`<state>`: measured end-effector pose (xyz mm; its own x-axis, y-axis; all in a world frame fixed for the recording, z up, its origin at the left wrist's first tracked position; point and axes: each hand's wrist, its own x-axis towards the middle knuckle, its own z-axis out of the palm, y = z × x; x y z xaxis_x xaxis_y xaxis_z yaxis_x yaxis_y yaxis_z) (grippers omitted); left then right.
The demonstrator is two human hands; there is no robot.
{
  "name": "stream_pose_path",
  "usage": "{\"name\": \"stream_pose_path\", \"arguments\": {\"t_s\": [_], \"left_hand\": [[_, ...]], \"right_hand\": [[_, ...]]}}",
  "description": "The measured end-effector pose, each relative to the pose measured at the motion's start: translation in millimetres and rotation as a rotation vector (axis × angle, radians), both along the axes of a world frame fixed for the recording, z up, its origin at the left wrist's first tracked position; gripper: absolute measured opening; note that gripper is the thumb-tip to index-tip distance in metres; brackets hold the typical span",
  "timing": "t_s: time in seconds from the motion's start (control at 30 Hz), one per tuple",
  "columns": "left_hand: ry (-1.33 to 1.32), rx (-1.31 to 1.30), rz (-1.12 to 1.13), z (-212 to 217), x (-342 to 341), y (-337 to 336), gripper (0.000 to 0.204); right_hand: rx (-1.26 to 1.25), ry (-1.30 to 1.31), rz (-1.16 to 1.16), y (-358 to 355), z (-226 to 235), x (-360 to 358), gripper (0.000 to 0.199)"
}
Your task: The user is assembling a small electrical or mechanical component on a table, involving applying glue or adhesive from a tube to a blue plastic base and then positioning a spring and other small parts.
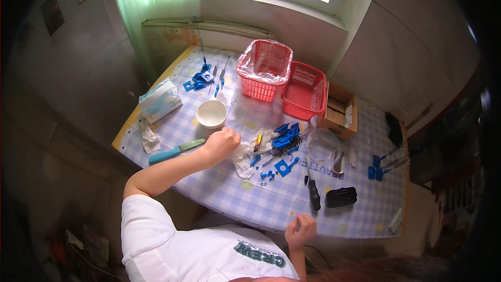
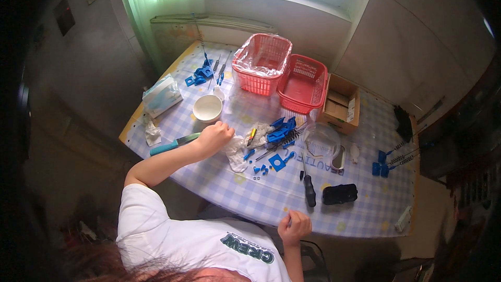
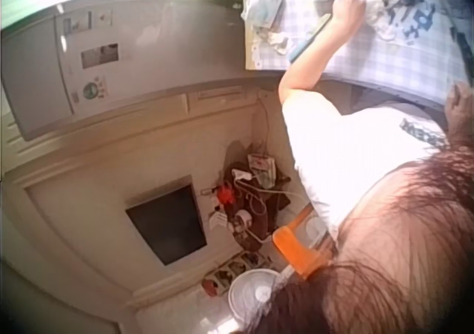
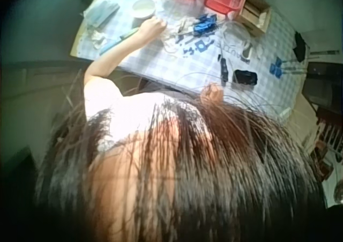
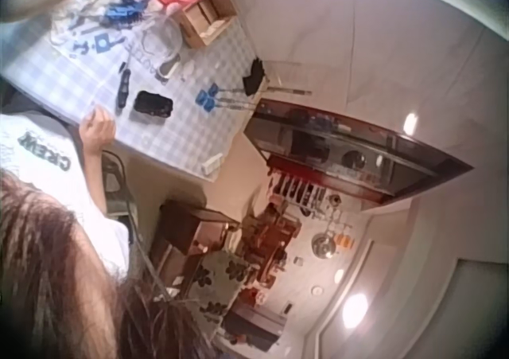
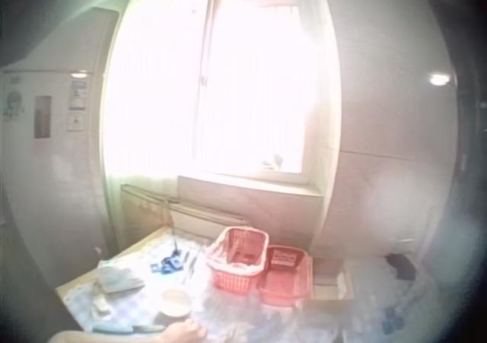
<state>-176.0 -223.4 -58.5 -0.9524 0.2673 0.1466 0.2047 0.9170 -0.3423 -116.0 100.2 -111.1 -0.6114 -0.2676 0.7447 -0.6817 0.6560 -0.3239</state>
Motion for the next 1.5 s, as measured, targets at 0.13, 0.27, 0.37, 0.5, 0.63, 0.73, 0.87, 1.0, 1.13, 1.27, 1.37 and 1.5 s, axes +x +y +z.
{"name": "stream_pose_path", "arguments": {"t_s": [0.13,0.27,0.37,0.5,0.63,0.73,0.87,1.0,1.13,1.27,1.37,1.5], "left_hand": [[0.006,0.235,-0.013,4.4,3.4,-10.2,0.006],[0.269,0.619,0.187,47.5,-17.7,-54.8,0.009],[0.299,0.662,0.358,38.2,-51.8,-131.8,0.012],[0.185,0.570,0.455,-12.4,-102.2,-178.2,0.016],[0.206,0.620,0.531,-23.1,-119.4,-177.0,0.012],[0.288,0.601,0.518,-12.9,-120.7,-176.5,0.009],[0.353,0.628,0.467,13.2,-100.7,-176.7,0.016],[0.391,0.812,0.365,44.3,-61.0,-153.1,0.013],[0.445,0.786,0.200,63.0,-10.8,-82.3,0.006],[0.179,0.840,0.075,58.2,16.4,-9.3,0.008],[-0.008,0.728,0.030,45.5,14.6,19.5,0.018],[-0.015,0.691,-0.020,31.0,-5.0,49.0,0.025]], "right_hand": [[0.004,0.003,-0.010,0.4,1.4,-0.8,0.017],[0.020,-0.017,-0.035,3.2,0.7,1.4,0.017],[0.020,0.004,-0.010,0.0,2.0,1.4,0.017],[0.019,0.001,-0.017,-0.5,0.9,-0.6,0.018],[0.012,0.002,-0.019,0.1,1.1,-1.6,0.018],[0.023,0.008,-0.032,0.0,2.7,-1.7,0.018],[0.019,0.010,-0.035,0.7,2.2,-1.5,0.019],[0.016,0.000,-0.012,0.7,4.6,-0.6,0.020],[-0.043,-0.039,0.030,3.3,7.0,-2.3,0.019],[-0.122,-0.107,0.040,8.5,10.9,0.4,0.019],[-0.265,-0.295,0.081,11.7,19.2,2.9,0.018],[-0.570,-0.545,0.143,25.2,32.5,3.2,0.015]]}}
